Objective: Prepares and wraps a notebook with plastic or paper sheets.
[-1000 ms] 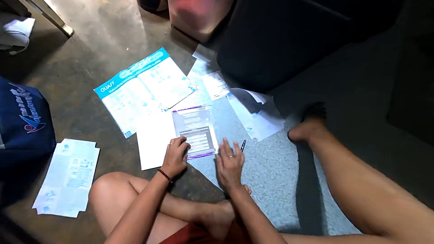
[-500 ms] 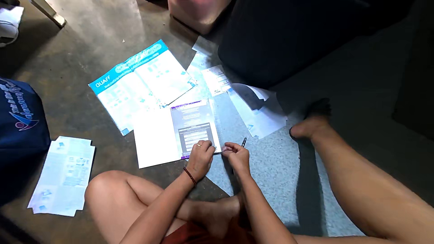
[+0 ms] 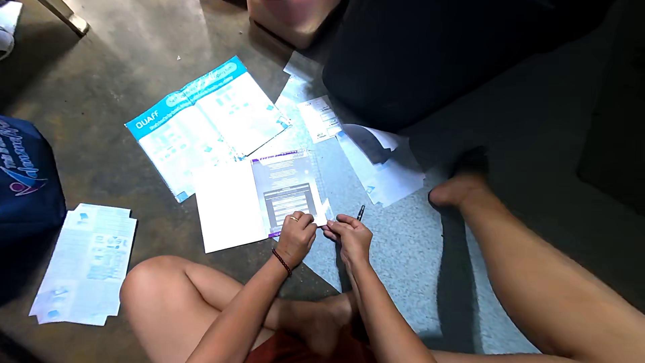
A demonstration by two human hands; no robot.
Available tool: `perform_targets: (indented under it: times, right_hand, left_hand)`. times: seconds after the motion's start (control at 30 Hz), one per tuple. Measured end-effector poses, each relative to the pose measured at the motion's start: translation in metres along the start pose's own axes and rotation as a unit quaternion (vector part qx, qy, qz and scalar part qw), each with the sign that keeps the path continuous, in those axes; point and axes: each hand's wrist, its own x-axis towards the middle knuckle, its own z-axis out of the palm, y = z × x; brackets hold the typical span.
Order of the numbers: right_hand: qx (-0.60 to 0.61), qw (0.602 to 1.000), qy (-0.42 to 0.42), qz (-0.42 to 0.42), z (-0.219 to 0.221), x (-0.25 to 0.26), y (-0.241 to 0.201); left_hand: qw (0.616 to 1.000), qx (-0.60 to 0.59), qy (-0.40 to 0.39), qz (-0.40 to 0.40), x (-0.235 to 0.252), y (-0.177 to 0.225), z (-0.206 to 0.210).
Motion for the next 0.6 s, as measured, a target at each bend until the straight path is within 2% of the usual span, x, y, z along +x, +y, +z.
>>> perform_targets:
  times: [0.3,0.47,0.6]
  right_hand:
    - [0.029,0.999,0.02,-0.016,-0.001,0.003,0.004]
    - [-0.016,0.998,-0.007,-0.054,0.0,0.002,0.008]
    - [-0.078,0.995,0.004,-0.068,0.006,0.003,0.008]
  left_hand:
    - [1.0,0.011,0.019,0.016,-0.005,-0.005,0.007]
    - [1.0,-0.001,-0.006,0.001,-0.005,-0.004,0.007]
    - [1.0,-0.02,-0.012,-0.016,0.003,-0.003,0.001]
